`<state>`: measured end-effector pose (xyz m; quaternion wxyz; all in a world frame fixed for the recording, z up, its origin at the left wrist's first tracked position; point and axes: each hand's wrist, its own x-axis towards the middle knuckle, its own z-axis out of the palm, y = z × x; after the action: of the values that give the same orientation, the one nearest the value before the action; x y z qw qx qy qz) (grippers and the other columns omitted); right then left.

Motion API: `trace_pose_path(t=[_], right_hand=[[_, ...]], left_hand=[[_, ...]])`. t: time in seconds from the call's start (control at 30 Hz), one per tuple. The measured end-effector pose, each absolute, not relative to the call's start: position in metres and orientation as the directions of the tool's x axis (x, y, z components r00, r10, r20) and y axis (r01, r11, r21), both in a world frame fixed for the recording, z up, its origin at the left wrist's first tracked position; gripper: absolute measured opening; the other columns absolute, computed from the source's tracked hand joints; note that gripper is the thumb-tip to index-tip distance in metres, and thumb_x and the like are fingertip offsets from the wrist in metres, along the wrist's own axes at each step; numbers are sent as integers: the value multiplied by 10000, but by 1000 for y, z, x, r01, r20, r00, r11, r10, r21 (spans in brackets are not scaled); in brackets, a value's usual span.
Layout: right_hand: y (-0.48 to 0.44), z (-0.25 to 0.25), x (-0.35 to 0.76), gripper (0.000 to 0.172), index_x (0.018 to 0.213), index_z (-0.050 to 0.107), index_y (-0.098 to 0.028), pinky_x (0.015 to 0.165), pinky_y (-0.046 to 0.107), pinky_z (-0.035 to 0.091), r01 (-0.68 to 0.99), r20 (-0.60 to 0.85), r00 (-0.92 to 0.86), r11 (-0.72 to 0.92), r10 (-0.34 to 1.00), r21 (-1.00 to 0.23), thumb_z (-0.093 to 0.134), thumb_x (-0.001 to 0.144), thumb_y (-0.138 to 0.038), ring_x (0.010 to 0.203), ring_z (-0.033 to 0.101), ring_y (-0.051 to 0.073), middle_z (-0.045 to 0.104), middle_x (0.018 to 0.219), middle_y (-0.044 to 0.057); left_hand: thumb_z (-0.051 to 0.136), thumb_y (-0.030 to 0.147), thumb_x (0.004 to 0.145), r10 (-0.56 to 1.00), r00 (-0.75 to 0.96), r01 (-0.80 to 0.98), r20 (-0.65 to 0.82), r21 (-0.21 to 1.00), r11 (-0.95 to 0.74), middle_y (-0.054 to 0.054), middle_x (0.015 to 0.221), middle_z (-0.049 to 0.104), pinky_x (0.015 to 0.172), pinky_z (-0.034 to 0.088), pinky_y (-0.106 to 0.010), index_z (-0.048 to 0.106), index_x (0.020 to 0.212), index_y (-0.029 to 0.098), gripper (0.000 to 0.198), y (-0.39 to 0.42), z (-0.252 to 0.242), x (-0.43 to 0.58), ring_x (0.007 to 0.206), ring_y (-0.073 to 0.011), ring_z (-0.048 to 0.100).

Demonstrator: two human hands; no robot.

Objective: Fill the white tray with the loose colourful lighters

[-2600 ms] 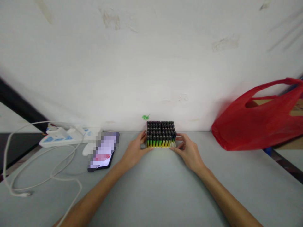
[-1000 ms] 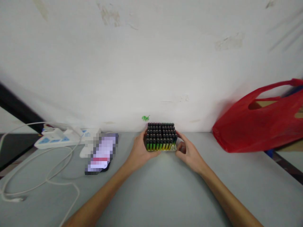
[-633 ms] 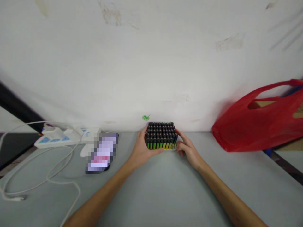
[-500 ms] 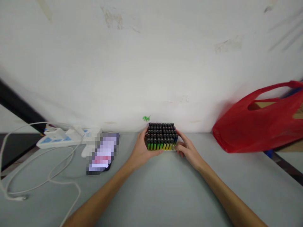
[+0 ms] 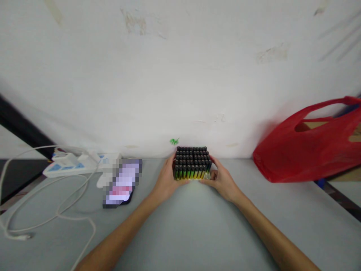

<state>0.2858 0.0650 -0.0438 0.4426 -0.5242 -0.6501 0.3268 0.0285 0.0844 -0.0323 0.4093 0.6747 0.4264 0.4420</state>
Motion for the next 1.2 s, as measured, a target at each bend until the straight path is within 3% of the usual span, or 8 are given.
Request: trace_pose_path(t=[0.2,0.4,0.6,0.83,1.2], right_hand=[[62,-45,283,1029,1692,412,-164,665,360,517,444,223,-45,220,974,-869,915,824,-396,641,569,207,602,756,-56],[58,-45,282,955,1656,446,-254,686,386,569,428,248,-37,240,968,-871,904,834,-416,679,631,199,765,1159,83],[53,-43,283,910,1642,433,-241,667,364,573,384,229,-53,231,972,-894,869,857,-382,666,633,141,588,1612,182],[52,-44,283,886,1645,417,-236,626,353,564,380,216,-53,220,975,-898,845,880,-367,656,654,144,586,1617,195],[47,-42,284,890,1648,405,-286,629,376,603,374,194,-34,192,980,-907,841,874,-340,679,668,148,513,1669,174]], left_hand=[[1019,198,672,947,104,191,304,928,-319,-174,1658,568,1287,447,-644,450,1631,256,1116,83,-44,33,1498,-410,586],[985,137,705,949,69,166,306,935,-314,-168,1634,590,1255,503,-616,501,1582,266,1010,72,-46,32,1459,-372,633],[949,171,765,945,7,221,327,921,-320,-163,1561,646,1220,546,-601,542,1535,243,874,60,-47,30,1421,-357,664],[897,144,831,924,54,396,378,841,-367,-132,1550,634,1267,492,-617,491,1581,272,862,52,-48,31,1426,-338,649],[838,121,860,927,37,362,374,859,-361,-139,1549,618,1239,524,-621,472,1575,274,817,52,-52,32,1400,-322,658]])
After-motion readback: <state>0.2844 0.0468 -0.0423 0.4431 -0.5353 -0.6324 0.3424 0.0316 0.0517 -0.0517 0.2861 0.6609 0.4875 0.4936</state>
